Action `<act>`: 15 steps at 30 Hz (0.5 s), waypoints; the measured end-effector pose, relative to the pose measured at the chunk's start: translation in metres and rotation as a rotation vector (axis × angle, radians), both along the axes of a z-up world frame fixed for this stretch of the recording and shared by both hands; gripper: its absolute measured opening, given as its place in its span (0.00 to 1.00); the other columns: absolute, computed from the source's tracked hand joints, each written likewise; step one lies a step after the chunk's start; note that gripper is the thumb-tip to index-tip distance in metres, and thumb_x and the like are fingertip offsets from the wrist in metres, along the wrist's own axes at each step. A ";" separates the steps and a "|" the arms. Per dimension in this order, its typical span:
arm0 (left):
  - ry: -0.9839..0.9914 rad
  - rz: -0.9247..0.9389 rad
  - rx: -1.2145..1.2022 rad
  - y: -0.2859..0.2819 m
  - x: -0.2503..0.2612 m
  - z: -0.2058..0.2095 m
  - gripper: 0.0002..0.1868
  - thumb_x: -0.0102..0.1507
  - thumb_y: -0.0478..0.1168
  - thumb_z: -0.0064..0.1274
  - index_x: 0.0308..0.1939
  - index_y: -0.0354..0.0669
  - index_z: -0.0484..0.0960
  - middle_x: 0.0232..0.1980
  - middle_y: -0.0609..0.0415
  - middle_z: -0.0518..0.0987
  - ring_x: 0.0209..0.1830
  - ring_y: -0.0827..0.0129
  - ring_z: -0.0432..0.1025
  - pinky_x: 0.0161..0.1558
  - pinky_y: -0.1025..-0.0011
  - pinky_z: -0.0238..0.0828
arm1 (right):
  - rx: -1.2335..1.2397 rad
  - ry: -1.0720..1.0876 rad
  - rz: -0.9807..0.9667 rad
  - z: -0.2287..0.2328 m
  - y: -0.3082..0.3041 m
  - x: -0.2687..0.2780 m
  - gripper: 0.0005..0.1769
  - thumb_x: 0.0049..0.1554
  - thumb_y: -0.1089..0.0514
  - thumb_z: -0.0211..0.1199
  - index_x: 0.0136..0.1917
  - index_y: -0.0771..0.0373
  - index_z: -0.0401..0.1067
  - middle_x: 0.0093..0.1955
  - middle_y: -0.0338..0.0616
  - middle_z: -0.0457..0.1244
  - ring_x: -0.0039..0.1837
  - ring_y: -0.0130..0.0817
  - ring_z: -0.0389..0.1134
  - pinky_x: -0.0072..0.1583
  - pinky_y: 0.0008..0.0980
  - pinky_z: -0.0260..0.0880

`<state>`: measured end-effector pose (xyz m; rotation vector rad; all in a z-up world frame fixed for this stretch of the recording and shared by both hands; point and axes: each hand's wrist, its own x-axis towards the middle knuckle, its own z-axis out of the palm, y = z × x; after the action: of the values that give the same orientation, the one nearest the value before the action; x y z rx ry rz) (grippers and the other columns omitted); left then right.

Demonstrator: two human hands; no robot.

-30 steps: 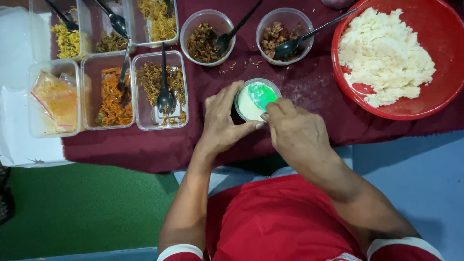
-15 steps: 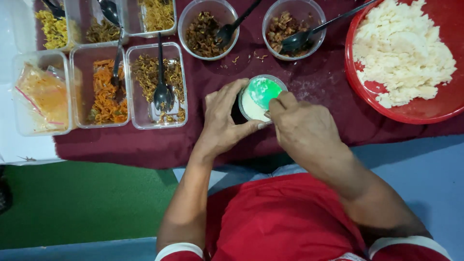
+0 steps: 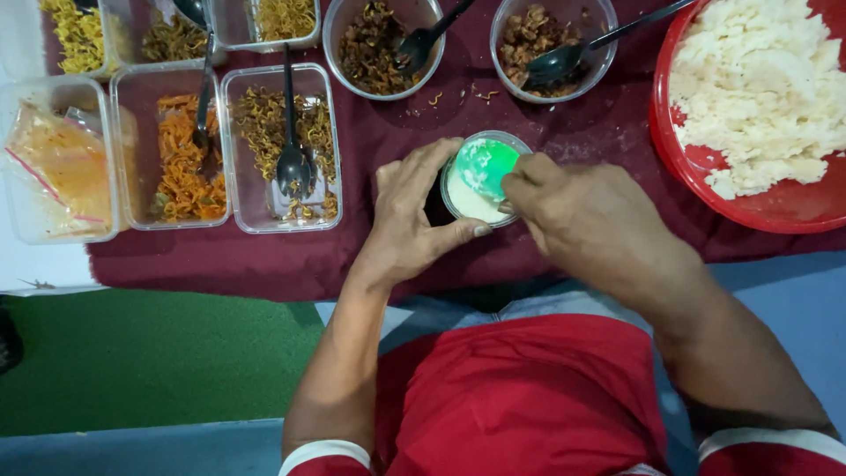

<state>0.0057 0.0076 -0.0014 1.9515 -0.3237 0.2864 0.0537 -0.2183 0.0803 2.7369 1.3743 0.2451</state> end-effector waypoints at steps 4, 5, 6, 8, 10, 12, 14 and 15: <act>0.005 -0.009 -0.007 0.001 0.000 -0.005 0.48 0.54 0.57 0.74 0.71 0.44 0.69 0.68 0.51 0.75 0.70 0.60 0.69 0.64 0.63 0.49 | 0.124 0.154 0.057 -0.001 -0.005 0.009 0.04 0.61 0.57 0.57 0.46 0.51 0.72 0.47 0.39 0.63 0.42 0.48 0.70 0.43 0.43 0.70; 0.005 -0.006 -0.009 0.001 -0.001 -0.005 0.48 0.54 0.57 0.73 0.71 0.44 0.68 0.68 0.51 0.75 0.69 0.60 0.69 0.64 0.63 0.49 | 0.250 0.284 0.063 0.005 -0.004 0.007 0.05 0.63 0.61 0.55 0.47 0.56 0.72 0.48 0.44 0.63 0.46 0.50 0.69 0.47 0.42 0.69; -0.002 -0.001 -0.010 0.001 0.000 -0.005 0.47 0.55 0.57 0.73 0.71 0.43 0.68 0.68 0.51 0.75 0.69 0.60 0.69 0.64 0.62 0.49 | 0.379 0.409 0.070 0.011 -0.002 0.007 0.06 0.66 0.64 0.54 0.48 0.62 0.72 0.50 0.49 0.64 0.50 0.52 0.68 0.52 0.41 0.69; -0.020 0.009 -0.002 0.000 -0.001 -0.001 0.47 0.56 0.57 0.72 0.72 0.42 0.68 0.67 0.50 0.75 0.68 0.60 0.70 0.63 0.62 0.50 | 0.453 0.401 0.077 0.013 0.001 0.006 0.05 0.66 0.64 0.57 0.50 0.65 0.74 0.50 0.54 0.66 0.52 0.58 0.69 0.51 0.46 0.69; -0.036 0.021 0.005 -0.001 -0.003 0.001 0.46 0.57 0.57 0.71 0.72 0.41 0.67 0.67 0.49 0.75 0.67 0.59 0.70 0.62 0.61 0.50 | 0.527 0.396 0.087 0.003 -0.002 0.006 0.06 0.65 0.63 0.60 0.51 0.68 0.76 0.51 0.59 0.68 0.53 0.64 0.69 0.51 0.51 0.70; -0.046 0.034 0.021 -0.001 -0.004 0.000 0.42 0.62 0.54 0.67 0.73 0.39 0.66 0.67 0.46 0.74 0.68 0.56 0.70 0.62 0.59 0.51 | 0.648 0.404 0.064 -0.021 -0.011 0.006 0.10 0.62 0.59 0.68 0.57 0.61 0.81 0.57 0.49 0.72 0.60 0.50 0.74 0.58 0.40 0.73; -0.054 0.041 0.028 -0.003 -0.004 -0.001 0.42 0.62 0.52 0.67 0.73 0.39 0.65 0.67 0.46 0.74 0.67 0.56 0.70 0.62 0.59 0.52 | 0.714 0.437 0.037 -0.031 -0.012 -0.003 0.10 0.61 0.61 0.68 0.56 0.61 0.81 0.57 0.48 0.72 0.59 0.50 0.74 0.58 0.41 0.74; -0.059 0.047 0.034 -0.004 -0.004 -0.002 0.42 0.62 0.51 0.67 0.74 0.39 0.65 0.67 0.47 0.74 0.66 0.57 0.70 0.62 0.59 0.52 | 0.780 0.473 0.008 -0.036 -0.013 -0.007 0.10 0.61 0.62 0.68 0.56 0.60 0.81 0.57 0.47 0.72 0.58 0.50 0.74 0.57 0.41 0.74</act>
<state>0.0021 0.0037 -0.0035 1.9886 -0.3225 0.3717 0.0469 -0.2316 0.0446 3.6096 1.6665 0.1595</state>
